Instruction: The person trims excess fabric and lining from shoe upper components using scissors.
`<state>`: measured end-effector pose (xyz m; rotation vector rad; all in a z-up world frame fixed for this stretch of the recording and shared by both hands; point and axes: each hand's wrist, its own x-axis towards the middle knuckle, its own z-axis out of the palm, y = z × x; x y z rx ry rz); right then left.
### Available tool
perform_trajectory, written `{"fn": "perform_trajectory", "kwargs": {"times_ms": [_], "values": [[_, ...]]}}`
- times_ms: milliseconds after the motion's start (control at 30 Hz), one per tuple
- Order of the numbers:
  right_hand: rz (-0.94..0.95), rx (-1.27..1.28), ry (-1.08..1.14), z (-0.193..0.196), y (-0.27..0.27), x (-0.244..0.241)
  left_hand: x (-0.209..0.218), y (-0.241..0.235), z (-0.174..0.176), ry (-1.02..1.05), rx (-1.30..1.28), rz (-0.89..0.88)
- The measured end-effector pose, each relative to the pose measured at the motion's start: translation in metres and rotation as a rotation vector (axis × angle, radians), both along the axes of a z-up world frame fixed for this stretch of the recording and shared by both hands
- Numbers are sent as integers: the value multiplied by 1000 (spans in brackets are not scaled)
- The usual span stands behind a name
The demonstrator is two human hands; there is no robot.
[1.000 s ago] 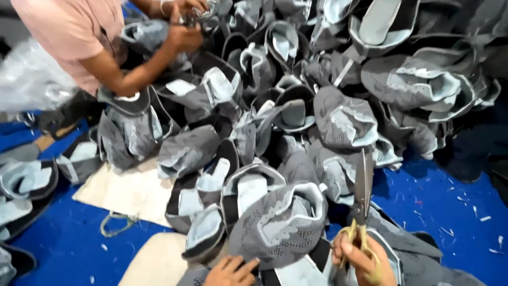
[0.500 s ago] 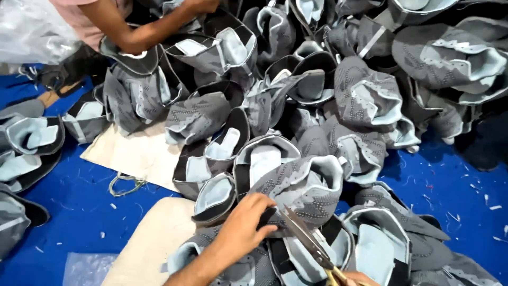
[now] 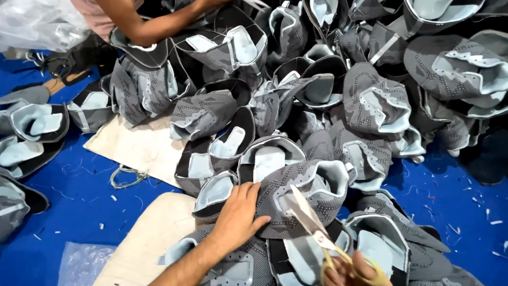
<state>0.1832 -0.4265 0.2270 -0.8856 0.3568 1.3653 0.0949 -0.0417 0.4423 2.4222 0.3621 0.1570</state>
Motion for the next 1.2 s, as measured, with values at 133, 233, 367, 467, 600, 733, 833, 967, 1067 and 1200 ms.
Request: {"fn": "perform_trajectory", "kwargs": {"times_ms": [133,233,367,467,600,733,833,967,1067,1200], "values": [[135,71,172,150,92,36,2,2,-5,46,45,1],[308,721,-7,39,84,50,3,5,-6,85,62,15],[12,585,-418,143,62,36,8,4,0,182,64,45],[75,496,-325,114,54,43,16,6,8,171,69,79],[2,541,-284,127,51,37,6,2,4,-19,-61,120],[206,623,-1076,55,3,69,-4,-3,45,-482,-111,-11],[317,550,-1093,-13,-34,62,-13,-8,24,-464,61,-164],[211,204,-836,37,16,26,-36,10,-12,-155,92,-299],[333,303,-302,93,47,32,-44,13,-10,-244,-123,-244],[281,206,-251,176,77,23,-30,5,10,-180,-267,-110]]}}
